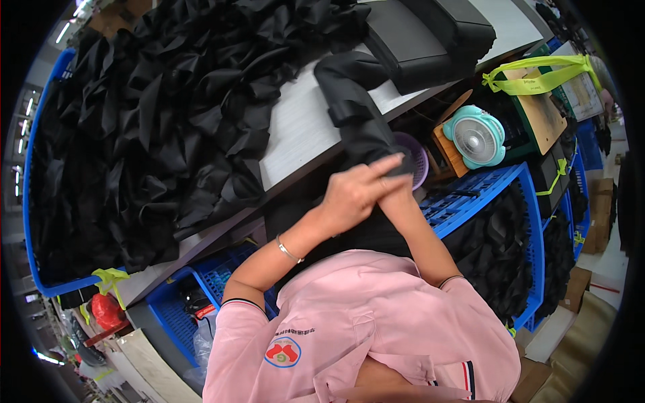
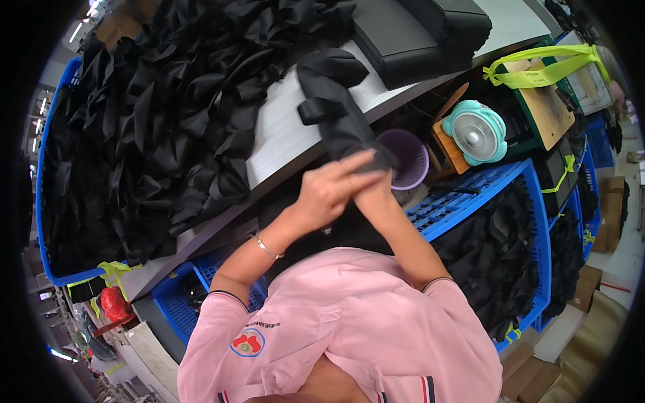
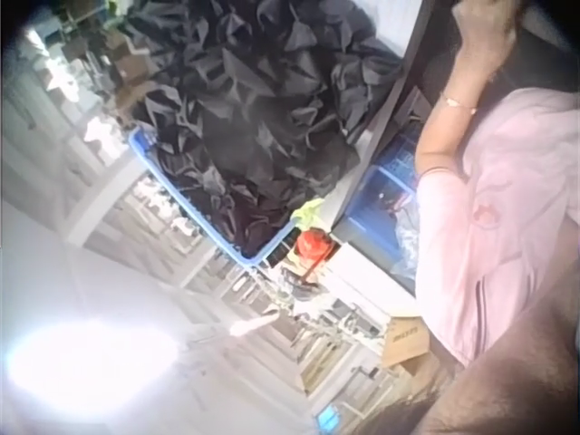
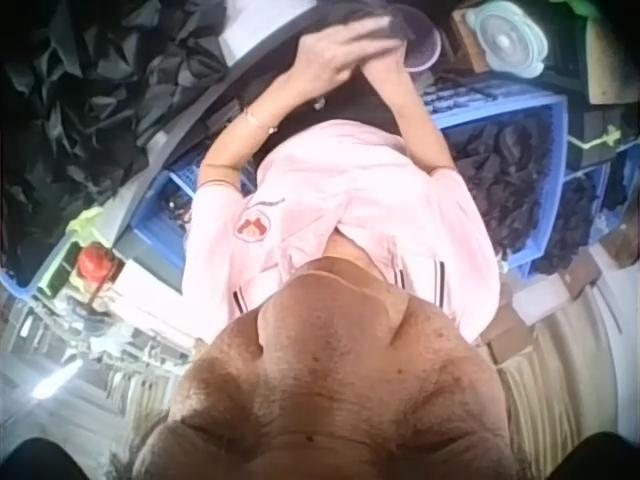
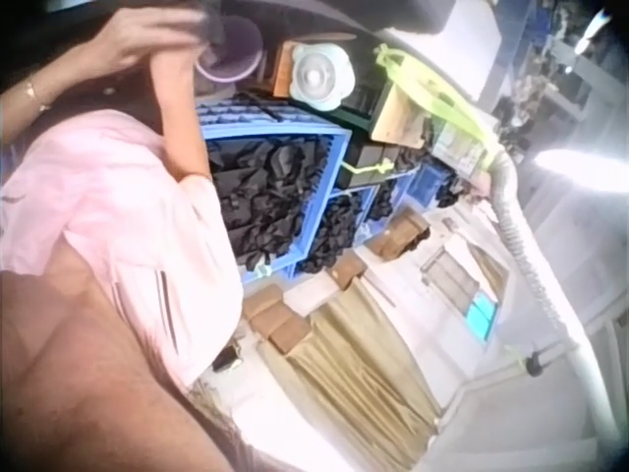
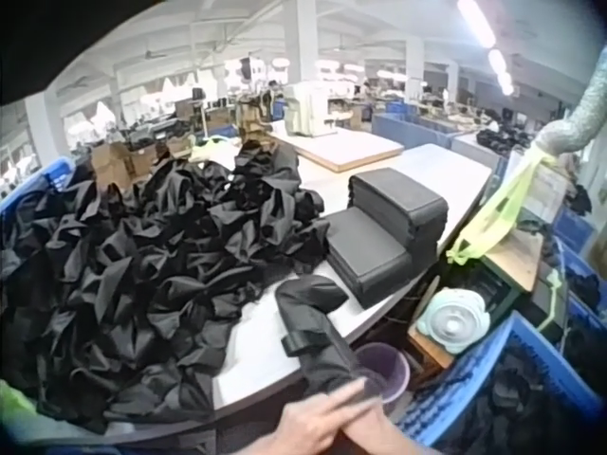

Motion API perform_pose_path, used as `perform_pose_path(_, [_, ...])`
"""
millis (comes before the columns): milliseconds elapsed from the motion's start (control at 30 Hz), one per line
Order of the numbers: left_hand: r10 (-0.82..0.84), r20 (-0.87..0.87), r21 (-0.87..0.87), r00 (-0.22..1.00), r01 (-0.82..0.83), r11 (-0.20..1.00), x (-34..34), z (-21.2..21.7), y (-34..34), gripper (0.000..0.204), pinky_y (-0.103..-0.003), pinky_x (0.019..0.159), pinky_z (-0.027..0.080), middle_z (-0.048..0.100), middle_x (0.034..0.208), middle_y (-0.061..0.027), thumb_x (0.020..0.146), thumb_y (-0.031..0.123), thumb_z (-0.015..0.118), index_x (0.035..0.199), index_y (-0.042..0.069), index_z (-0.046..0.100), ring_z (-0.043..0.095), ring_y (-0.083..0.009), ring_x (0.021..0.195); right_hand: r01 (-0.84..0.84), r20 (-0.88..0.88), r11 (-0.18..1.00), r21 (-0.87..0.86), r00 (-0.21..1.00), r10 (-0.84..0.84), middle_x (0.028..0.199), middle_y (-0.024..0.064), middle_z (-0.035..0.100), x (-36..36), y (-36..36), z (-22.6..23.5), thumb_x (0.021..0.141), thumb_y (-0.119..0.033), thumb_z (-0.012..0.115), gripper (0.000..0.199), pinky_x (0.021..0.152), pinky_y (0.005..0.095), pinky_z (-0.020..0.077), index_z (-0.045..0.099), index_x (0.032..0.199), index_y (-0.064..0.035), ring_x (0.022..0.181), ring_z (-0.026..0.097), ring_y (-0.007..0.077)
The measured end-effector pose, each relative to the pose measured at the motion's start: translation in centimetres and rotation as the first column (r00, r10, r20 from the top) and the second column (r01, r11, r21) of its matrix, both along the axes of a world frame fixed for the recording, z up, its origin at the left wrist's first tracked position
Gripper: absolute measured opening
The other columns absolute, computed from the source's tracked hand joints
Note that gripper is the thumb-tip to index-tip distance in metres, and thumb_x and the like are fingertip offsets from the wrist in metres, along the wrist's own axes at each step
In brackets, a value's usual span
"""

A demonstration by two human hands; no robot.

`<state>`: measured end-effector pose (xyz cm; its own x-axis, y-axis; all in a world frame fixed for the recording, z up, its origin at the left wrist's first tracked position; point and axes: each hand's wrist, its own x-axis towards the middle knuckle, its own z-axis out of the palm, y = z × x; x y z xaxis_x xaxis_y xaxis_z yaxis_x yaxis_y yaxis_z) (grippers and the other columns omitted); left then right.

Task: Inspecting and preparing black fabric components, possibly for sports or recreational goods, by unfolding and checking their shape.

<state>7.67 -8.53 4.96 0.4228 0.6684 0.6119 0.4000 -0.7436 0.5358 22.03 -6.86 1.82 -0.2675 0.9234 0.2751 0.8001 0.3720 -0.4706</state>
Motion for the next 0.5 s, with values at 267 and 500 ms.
perform_pose_path(267, [0.219,0.304,-0.189,0.927,-0.166,0.968,-1.2,0.8,-5.2,0.061,-0.031,0.079,0.056,0.059,0.134,-0.0185,0.078,-0.001,0.074,0.137,0.001,0.057,0.065,-0.0261,0.099,-0.329,-0.826,0.787,-0.522,-0.032,-0.562,0.115,0.0113,0.066,1.9,1.2,-2.6,0.096,-0.021,0.062,0.041,0.083,0.0371,0.0560,0.059,0.133,-0.0033,0.096,0.066,0.0235])
perform_pose_path(500, [0.431,0.266,-0.245,0.863,-0.372,0.895,0.2,0.0,-5.2,0.069,-0.037,0.095,0.048,0.055,0.133,-0.0154,0.071,0.000,0.073,0.137,0.004,0.054,0.055,-0.0286,0.116,-0.471,-0.885,0.794,-0.384,-0.059,-0.462,0.119,0.0101,0.067,1.1,1.2,0.8,0.097,-0.019,0.063,0.037,0.088,0.0343,0.0570,0.060,0.129,-0.0019,0.103,0.066,0.0203])
